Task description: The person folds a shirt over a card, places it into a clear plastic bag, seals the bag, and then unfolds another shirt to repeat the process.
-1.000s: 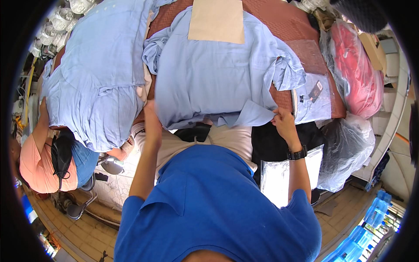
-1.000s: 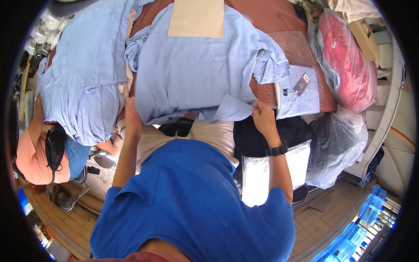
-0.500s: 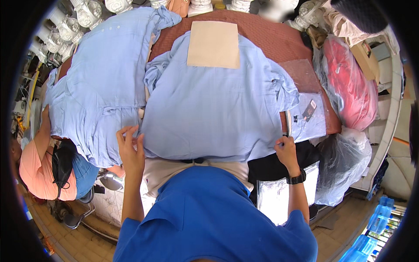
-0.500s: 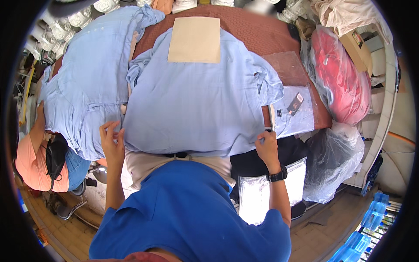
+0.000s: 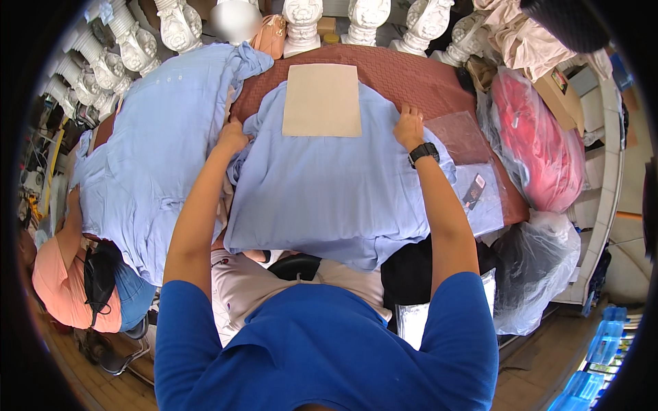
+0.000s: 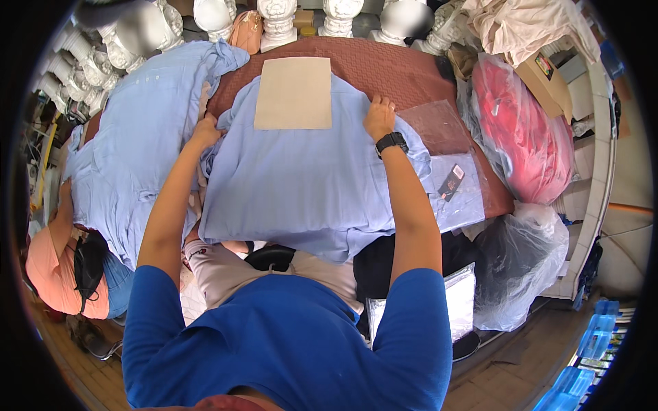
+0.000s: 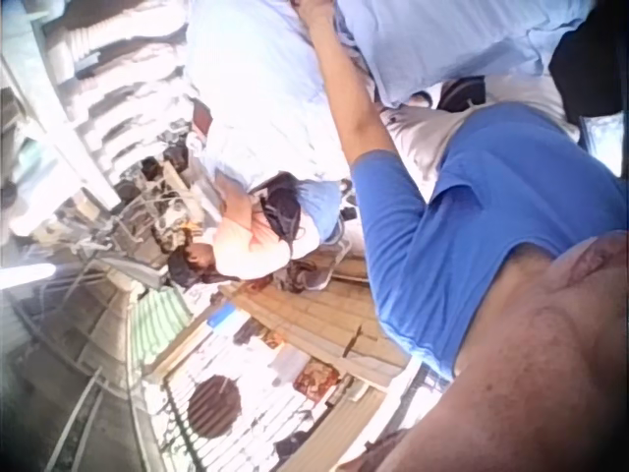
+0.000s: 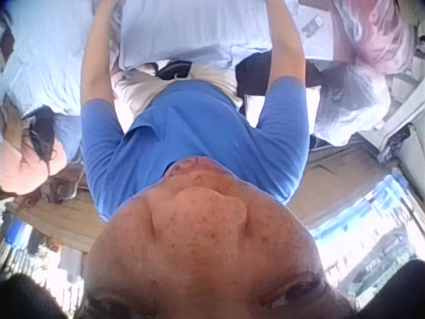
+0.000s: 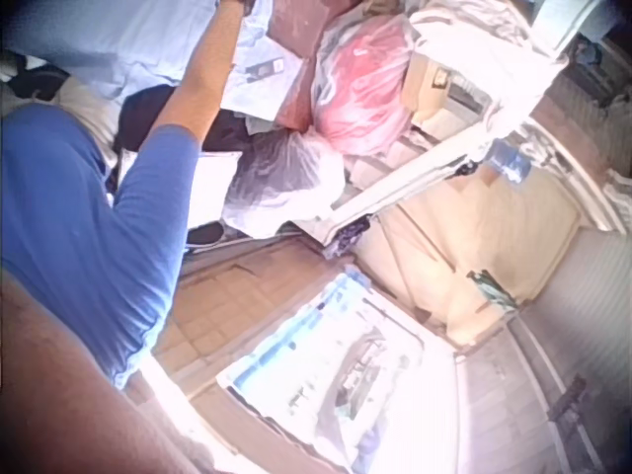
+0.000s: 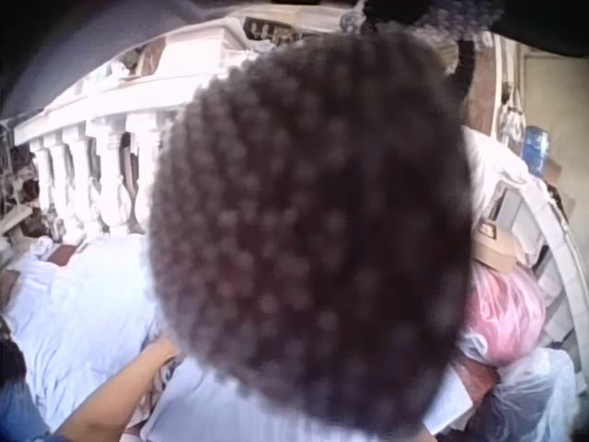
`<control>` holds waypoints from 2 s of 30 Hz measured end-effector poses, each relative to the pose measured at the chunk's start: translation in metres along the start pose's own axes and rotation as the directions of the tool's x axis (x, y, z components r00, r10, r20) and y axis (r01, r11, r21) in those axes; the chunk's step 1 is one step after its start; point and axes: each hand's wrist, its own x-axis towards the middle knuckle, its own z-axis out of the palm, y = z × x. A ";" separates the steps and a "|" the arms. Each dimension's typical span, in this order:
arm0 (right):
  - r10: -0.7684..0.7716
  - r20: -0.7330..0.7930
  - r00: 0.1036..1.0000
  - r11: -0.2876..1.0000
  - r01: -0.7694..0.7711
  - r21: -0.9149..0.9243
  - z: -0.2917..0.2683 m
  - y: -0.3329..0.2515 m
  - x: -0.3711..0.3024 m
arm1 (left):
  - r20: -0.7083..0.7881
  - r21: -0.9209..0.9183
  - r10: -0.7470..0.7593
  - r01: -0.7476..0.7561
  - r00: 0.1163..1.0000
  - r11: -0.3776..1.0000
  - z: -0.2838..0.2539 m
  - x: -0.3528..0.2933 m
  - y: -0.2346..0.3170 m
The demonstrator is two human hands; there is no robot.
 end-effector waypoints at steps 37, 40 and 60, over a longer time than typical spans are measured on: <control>0.645 -0.123 0.754 0.543 -0.338 0.769 -0.162 0.159 -0.098 | 0.094 -0.885 0.018 0.076 0.995 0.459 0.016 -0.280 -0.036; 0.762 0.095 0.640 0.170 -0.340 0.925 -0.194 0.231 -0.143 | 0.422 -0.520 0.208 0.048 0.883 0.853 0.011 -0.301 -0.052; 0.926 0.258 0.276 0.072 -0.799 0.597 -0.153 0.304 -0.110 | 0.367 -0.918 0.130 0.381 0.921 -0.111 -0.061 -0.322 -0.069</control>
